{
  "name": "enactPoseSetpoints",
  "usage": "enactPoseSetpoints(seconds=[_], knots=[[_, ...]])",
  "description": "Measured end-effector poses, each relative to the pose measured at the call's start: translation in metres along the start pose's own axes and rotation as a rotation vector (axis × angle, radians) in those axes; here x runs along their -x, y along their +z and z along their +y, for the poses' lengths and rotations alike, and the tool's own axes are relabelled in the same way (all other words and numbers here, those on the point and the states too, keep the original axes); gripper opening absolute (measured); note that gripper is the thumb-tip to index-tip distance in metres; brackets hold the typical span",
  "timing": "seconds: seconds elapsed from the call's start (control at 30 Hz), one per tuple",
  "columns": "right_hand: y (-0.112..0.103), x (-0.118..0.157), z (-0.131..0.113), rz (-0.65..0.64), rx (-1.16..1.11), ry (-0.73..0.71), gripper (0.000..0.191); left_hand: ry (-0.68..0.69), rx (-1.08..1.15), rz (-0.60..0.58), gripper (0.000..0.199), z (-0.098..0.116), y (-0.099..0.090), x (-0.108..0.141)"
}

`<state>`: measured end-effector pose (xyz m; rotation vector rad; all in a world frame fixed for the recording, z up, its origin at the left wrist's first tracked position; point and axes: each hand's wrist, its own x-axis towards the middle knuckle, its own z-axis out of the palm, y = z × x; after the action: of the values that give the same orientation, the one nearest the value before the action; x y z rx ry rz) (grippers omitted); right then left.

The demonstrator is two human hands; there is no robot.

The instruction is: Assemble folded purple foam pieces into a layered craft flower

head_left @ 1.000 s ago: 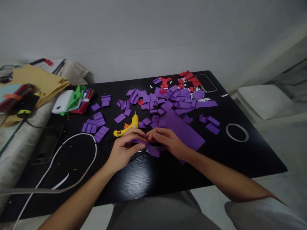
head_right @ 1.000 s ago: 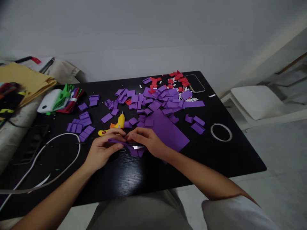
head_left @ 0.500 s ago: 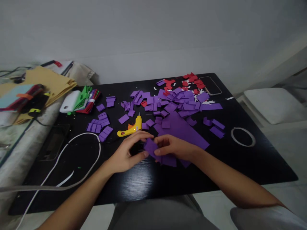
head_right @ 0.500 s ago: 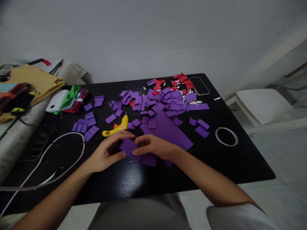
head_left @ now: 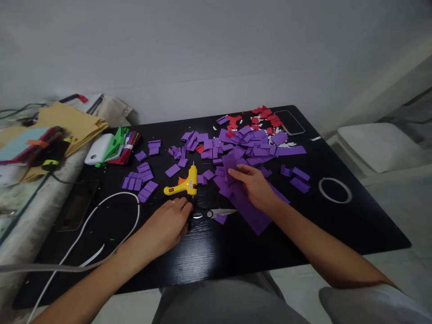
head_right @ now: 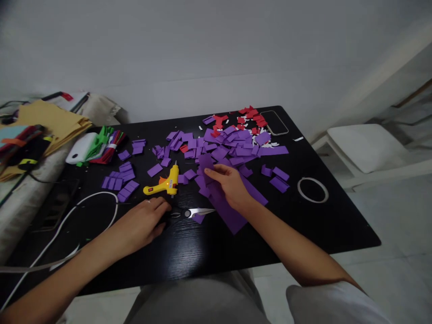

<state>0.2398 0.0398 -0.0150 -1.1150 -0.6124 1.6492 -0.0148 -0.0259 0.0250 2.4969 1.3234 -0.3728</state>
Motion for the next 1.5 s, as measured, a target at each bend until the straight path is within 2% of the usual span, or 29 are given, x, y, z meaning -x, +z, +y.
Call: enactPoseSetpoints(seconds=[0.13, 0.27, 0.4, 0.57, 0.67, 0.77, 0.87, 1.0, 1.17, 1.33, 1.5], knots=[[-0.005, -0.005, -0.001, 0.011, 0.026, -0.057, 0.037, 0.040, -0.033, -0.046, 0.018, -0.001, -0.005, 0.005], [-0.006, -0.008, -0.001, -0.019, -0.015, -0.057, 0.033, 0.010, 0.145, 0.010, 0.013, -0.020, -0.009, 0.022], [-0.005, -0.007, -0.001, -0.010, -0.074, -0.076, 0.030, 0.002, 0.416, 0.125, 0.025, -0.039, -0.011, 0.034], [-0.003, 0.001, -0.001, -0.107, 0.001, -0.111, 0.027, -0.130, 0.561, 0.349, 0.027, -0.049, -0.007, 0.025], [-0.002, 0.005, -0.001, -0.140, 0.014, -0.125, 0.026, -0.141, 0.580, 0.331, 0.025, -0.053, -0.002, 0.018], [-0.002, 0.007, -0.001, -0.168, 0.032, -0.150, 0.025, -0.168, 0.576, 0.296, 0.041, -0.054, -0.001, 0.015], [-0.004, 0.007, 0.000, -0.190, 0.062, -0.179, 0.024, -0.210, 0.540, 0.319, 0.062, -0.050, -0.003, 0.015], [-0.005, 0.008, 0.002, -0.202, 0.092, -0.207, 0.024, -0.231, 0.530, 0.385, 0.047, -0.043, -0.004, 0.010], [-0.001, 0.014, -0.002, -0.209, 0.236, -0.289, 0.023, -0.186, 0.522, 0.431, 0.034, -0.035, -0.005, 0.003], [-0.001, 0.013, 0.000, -0.243, 0.332, -0.351, 0.023, -0.176, 0.504, 0.408, 0.031, -0.031, -0.004, -0.003], [-0.002, 0.015, 0.006, -0.205, 0.511, -0.518, 0.017, -0.168, 0.443, 0.480, 0.033, -0.032, 0.003, -0.004]])
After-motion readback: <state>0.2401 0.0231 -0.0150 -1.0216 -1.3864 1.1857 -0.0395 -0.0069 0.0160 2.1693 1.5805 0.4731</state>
